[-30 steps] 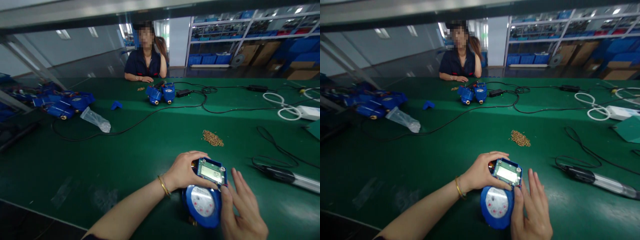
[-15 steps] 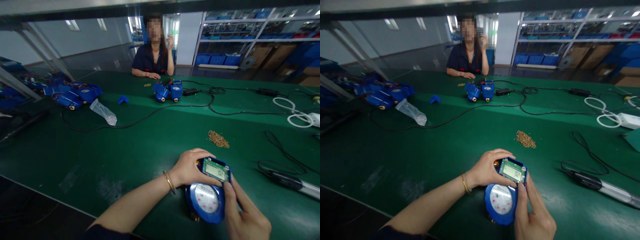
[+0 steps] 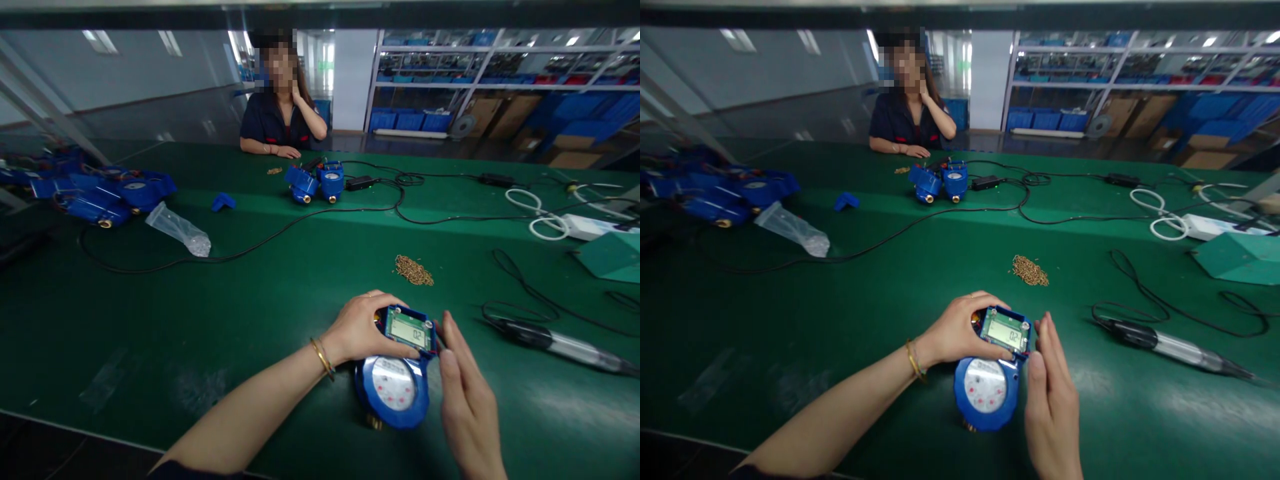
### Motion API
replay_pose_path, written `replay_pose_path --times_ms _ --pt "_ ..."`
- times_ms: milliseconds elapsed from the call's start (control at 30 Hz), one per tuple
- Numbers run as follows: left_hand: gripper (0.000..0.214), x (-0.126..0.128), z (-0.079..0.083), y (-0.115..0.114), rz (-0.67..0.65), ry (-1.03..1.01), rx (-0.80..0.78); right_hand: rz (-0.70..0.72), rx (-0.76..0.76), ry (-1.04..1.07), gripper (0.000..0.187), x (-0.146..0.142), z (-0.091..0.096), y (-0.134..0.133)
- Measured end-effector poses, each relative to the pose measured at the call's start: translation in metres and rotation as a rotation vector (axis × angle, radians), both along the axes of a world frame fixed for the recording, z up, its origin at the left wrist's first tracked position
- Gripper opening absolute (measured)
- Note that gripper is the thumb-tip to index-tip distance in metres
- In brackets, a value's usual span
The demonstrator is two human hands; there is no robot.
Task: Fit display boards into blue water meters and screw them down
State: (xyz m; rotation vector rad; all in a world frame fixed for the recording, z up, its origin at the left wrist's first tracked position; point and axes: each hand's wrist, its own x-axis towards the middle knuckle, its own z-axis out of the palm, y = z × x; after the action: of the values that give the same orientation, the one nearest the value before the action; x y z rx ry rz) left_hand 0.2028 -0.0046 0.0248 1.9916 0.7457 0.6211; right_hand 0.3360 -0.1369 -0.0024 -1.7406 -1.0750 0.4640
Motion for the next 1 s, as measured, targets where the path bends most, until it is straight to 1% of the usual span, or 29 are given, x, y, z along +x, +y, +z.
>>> replay_pose_path --times_ms 67,167,233,267,333,400,467,533,700,800,933,1000 --pt "0.057 0.0 0.0 -0.001 -0.006 -0.006 0.005 0.052 0.039 0.034 0.061 0.004 -0.003 0.005" --pt "0.054 0.001 0.001 -0.001 -0.011 0.003 0.011 0.105 0.029 0.187 0.067 0.01 -0.001 0.013" --pt "0.055 0.0 0.003 0.0 -0.023 0.014 0.01 0.141 0.018 0.29 0.062 0.015 0.003 0.016" --pt "0.056 -0.001 0.003 0.002 -0.049 0.018 0.006 0.158 0.012 0.316 0.057 0.019 0.006 0.018" --pt "0.06 -0.005 0.005 0.009 -0.143 0.018 -0.014 0.182 0.005 0.319 0.051 0.024 0.009 0.02" --pt "0.067 -0.011 0.006 0.016 -0.256 0.01 -0.043 0.187 0.013 0.304 0.048 0.027 0.01 0.02" --pt "0.071 -0.016 0.006 0.023 -0.328 0.003 -0.068 0.187 0.027 0.289 0.048 0.027 0.009 0.02" --pt "0.069 -0.02 0.004 0.026 -0.343 -0.007 -0.079 0.188 0.035 0.277 0.05 0.025 0.008 0.02" --pt "0.06 -0.02 0.0 0.026 -0.292 -0.058 -0.074 0.247 -0.011 0.275 0.053 0.029 0.011 0.021" --pt "0.061 -0.017 -0.003 0.027 -0.288 -0.054 -0.05 0.3 -0.036 0.165 0.055 0.036 0.015 0.023" --pt "0.059 -0.015 -0.007 0.031 -0.275 -0.077 -0.039 0.339 -0.027 -0.144 0.059 0.045 0.02 0.028" --pt "0.058 -0.014 -0.009 0.032 -0.273 -0.124 -0.04 0.351 -0.014 -0.252 0.058 0.048 0.022 0.031"
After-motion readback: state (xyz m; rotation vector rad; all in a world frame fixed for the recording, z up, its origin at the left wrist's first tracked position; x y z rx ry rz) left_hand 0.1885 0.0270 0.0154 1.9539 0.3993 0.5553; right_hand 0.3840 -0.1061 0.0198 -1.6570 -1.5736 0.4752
